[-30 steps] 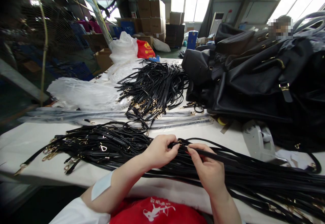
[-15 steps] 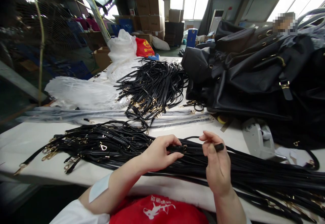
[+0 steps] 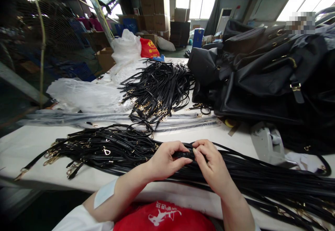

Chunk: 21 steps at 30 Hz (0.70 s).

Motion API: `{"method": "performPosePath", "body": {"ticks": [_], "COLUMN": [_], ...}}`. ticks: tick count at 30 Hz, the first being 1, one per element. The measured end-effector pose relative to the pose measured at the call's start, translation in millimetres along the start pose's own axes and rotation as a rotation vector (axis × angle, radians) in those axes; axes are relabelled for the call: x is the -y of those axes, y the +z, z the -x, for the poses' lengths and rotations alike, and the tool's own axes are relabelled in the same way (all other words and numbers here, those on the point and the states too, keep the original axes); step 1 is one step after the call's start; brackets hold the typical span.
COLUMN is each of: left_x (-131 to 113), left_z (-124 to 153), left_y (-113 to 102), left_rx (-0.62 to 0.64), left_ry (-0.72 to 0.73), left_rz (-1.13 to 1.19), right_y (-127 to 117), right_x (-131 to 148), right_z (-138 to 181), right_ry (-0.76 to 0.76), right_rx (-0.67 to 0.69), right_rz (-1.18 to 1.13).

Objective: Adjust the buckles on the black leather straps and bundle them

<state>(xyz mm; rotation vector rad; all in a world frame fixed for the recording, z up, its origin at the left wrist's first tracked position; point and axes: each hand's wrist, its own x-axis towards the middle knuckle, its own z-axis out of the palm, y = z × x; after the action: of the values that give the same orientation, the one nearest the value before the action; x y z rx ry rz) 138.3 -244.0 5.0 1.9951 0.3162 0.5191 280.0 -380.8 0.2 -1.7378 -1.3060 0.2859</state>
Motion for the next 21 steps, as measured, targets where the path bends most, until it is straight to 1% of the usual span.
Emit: {"method": "performPosePath", "body": {"ticks": [2,8,12,14,18,21], "left_x": [0,0,0,0,0,1], "left_z": [0,-1,-1,0,2,3], "left_y": [1,3,6,9,15,15], "left_rx": [0.005,0.014,0.011,0.005,-0.014,-0.054], "left_ry": [-0.002,0.004,0.033,0.042,0.044,0.035], "left_rz": [0.02,0.068,0.096,0.08,0.026,0.051], "right_y": [-1,-7,-10,-9,-6,-8], "right_x": [2,6,4,4,4,0], "right_z": [0,-1,-3,-5,-4,0], "right_ry": [-0.009,0.017,0.004,-0.006,-0.021,-0.003], "right_rx": [0.025,0.194,0.284,0.289,0.222,0.193], "right_rz": [-0.01,-0.165,-0.181,-0.184,-0.2,-0.184]}}
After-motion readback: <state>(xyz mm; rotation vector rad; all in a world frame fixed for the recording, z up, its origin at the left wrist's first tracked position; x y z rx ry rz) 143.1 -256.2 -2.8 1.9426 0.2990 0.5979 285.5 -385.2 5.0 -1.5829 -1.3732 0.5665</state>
